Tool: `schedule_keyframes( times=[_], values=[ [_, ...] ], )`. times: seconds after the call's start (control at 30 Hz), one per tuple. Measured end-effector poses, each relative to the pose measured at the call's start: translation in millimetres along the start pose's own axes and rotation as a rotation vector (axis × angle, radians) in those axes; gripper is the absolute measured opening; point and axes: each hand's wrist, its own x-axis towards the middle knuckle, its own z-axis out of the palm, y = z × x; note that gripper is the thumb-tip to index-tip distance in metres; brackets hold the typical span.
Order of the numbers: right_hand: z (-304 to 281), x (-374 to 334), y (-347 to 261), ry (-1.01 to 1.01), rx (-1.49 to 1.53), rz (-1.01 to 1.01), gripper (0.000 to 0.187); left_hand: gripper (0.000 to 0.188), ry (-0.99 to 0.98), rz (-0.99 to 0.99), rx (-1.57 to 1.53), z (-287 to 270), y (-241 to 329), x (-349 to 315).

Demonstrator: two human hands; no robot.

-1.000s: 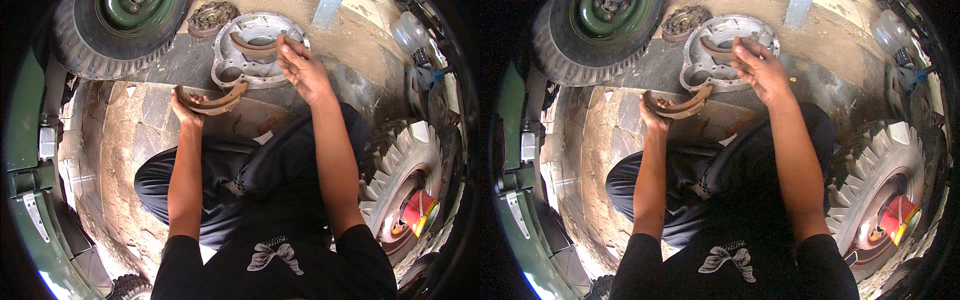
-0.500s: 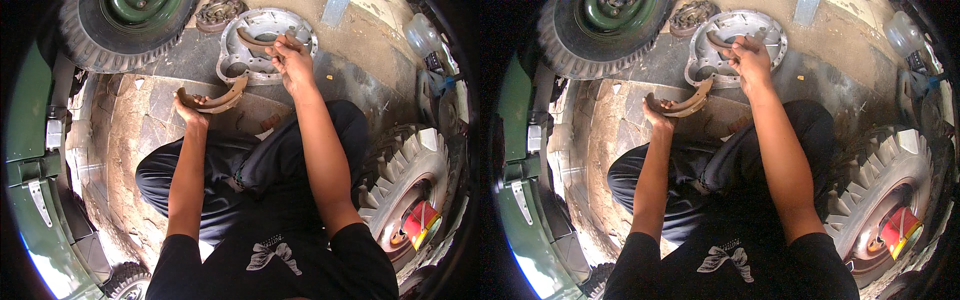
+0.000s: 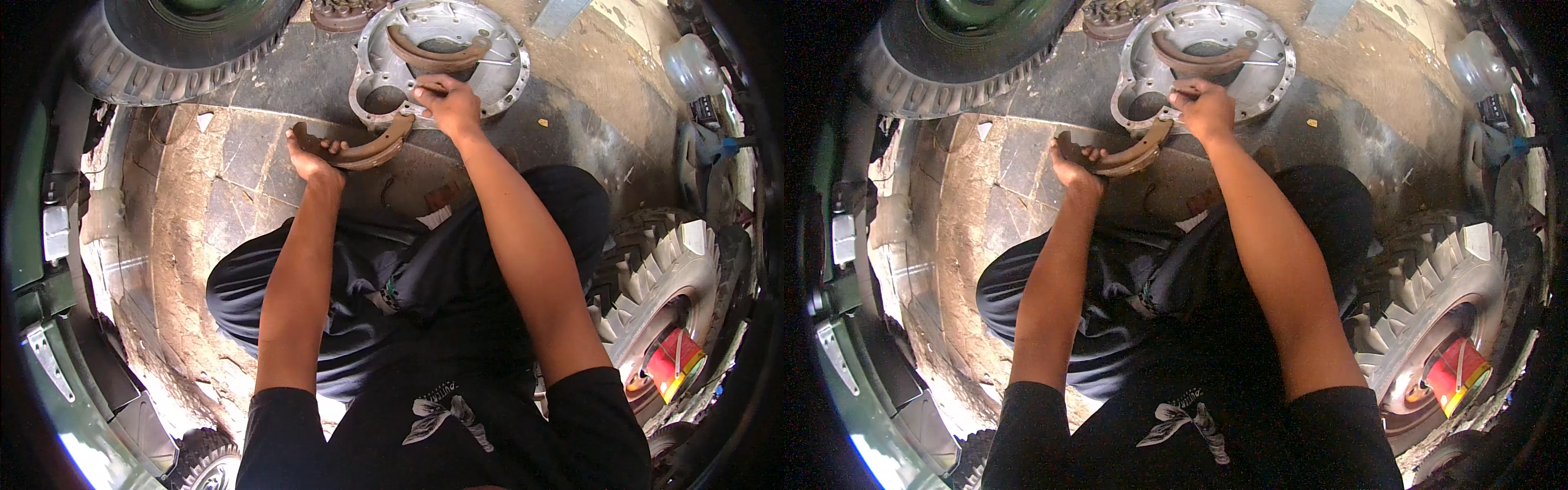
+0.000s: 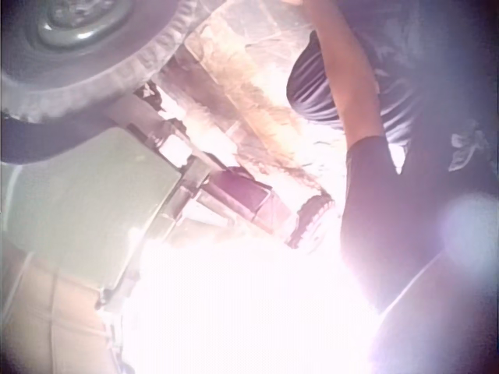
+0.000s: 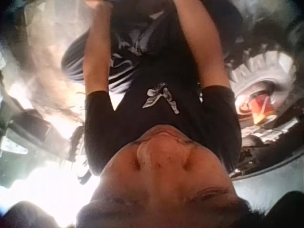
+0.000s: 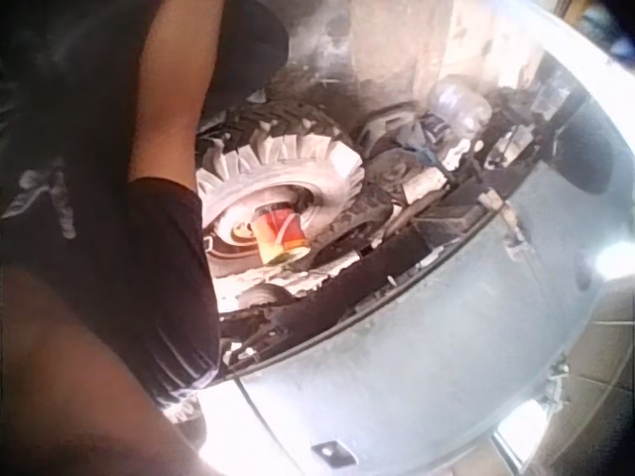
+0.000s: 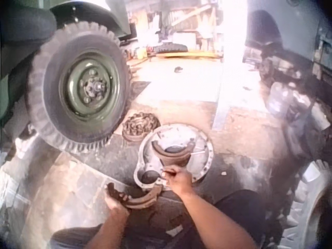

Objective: The person sits on the floor and assembles brake shoes into a brake drum housing. They repeatedly pick up curved brake shoes, align them with the metal backing plate, and press them into place by hand.

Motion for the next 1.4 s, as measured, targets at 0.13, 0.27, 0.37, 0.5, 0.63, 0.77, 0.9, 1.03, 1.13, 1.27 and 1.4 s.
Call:
schedule_keyframes(
  times=[0.13, 0.27, 0.37, 0.5, 0.63, 0.77, 0.9, 1.03, 1.13, 1.27, 1.4],
  values=[
    [3, 13, 19, -0.072, -0.156, -0.085, 0.028, 0.054, -0.031, -0.054, -0.031, 2, -5, 0],
    [2, 8, 26, -0.076, -0.439, -0.157, 0.027, 0.054, 0.005, -0.077, -0.039, 3, -3, -1],
    [2, -2, 21, -0.077, -0.310, 0.010, 0.025, 0.053, 0.026, -0.105, -0.059, 3, -3, -2],
    [8, 0, 21, -0.010, -0.206, 0.035, 0.025, 0.054, 0.002, -0.087, -0.084, 3, -8, -4],
    [10, -1, 26, 0.013, -0.227, 0.040, 0.024, 0.056, 0.029, -0.100, -0.059, 6, -5, -3],
    [8, -3, 23, 0.042, -0.331, -0.007, 0.025, 0.057, 0.020, -0.081, -0.066, 6, -7, -1],
    [10, 10, 23, 0.041, -0.457, -0.071, 0.032, 0.058, 0.015, -0.088, -0.082, 4, -11, 0],
    [6, 5, 29, 0.023, -0.458, -0.052, 0.034, 0.056, -0.014, -0.099, -0.035, 4, -9, -4],
    [6, 15, 24, 0.004, -0.488, -0.158, 0.034, 0.056, 0.038, -0.086, -0.049, 9, -11, -12],
    [-2, 9, 22, -0.043, -0.429, -0.025, 0.031, 0.057, -0.006, -0.134, -0.067, 5, -9, -3],
    [-5, 9, 27, 0.003, -0.473, -0.076, 0.029, 0.058, 0.025, -0.114, -0.076, 7, -9, -3]
  ],
)
